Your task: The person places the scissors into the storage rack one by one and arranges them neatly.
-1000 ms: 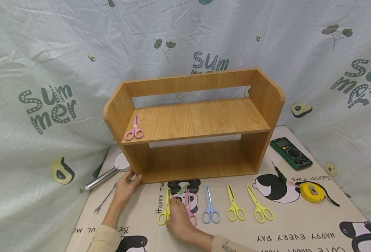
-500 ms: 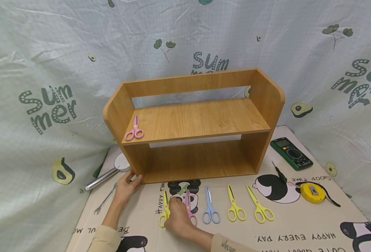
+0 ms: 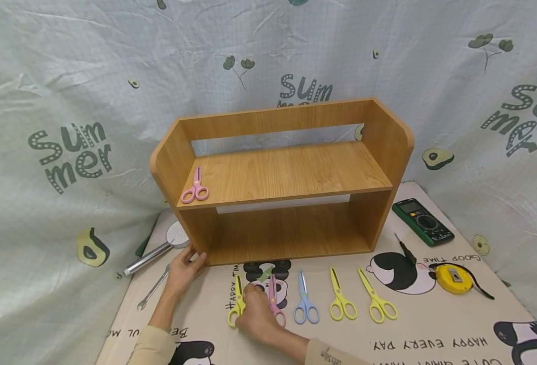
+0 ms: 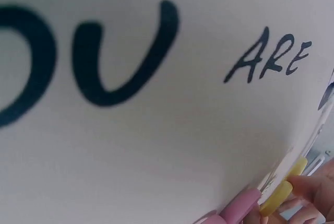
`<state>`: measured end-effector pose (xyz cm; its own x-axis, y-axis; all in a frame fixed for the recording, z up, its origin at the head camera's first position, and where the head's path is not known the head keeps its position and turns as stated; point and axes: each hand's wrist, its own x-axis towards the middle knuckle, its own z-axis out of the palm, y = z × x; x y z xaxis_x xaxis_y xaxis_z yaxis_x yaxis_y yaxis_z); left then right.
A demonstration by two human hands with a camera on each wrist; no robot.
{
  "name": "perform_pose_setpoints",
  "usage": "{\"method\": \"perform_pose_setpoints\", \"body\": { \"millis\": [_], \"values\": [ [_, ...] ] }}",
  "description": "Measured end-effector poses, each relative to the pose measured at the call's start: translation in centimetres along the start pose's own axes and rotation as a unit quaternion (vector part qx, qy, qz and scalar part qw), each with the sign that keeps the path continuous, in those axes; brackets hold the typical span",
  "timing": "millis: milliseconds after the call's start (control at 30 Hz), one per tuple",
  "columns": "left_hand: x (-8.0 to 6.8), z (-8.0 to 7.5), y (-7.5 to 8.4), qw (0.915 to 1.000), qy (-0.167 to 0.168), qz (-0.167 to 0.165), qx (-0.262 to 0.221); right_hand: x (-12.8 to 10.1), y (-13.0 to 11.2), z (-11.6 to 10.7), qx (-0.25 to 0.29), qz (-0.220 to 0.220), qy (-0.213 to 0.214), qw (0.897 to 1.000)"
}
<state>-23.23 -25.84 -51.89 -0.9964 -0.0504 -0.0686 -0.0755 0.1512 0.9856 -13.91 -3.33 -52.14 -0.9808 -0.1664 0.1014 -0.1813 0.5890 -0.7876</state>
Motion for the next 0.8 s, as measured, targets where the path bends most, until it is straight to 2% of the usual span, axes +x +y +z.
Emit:
{"method": "perform_pose_setpoints", "body": {
  "millis": [333,600,800],
  "values": [
    [0.1,0.2,0.1,1.0000,0.003,-0.002,0.001,0.1,-0.6,-1.2,0.045,0.004,0.016,0.999],
    [0.0,0.1,0.2,1.0000,0.006,-0.005,0.004,-0.5,-2.4,-3.2,0.082,0.060,-0.018,0.995],
    [0.0,0.1,0.2,0.9999,0.006,-0.007,0.007,-1.2,-3.6,-5.4,0.099,0.059,-0.037,0.993]
  ]
}}
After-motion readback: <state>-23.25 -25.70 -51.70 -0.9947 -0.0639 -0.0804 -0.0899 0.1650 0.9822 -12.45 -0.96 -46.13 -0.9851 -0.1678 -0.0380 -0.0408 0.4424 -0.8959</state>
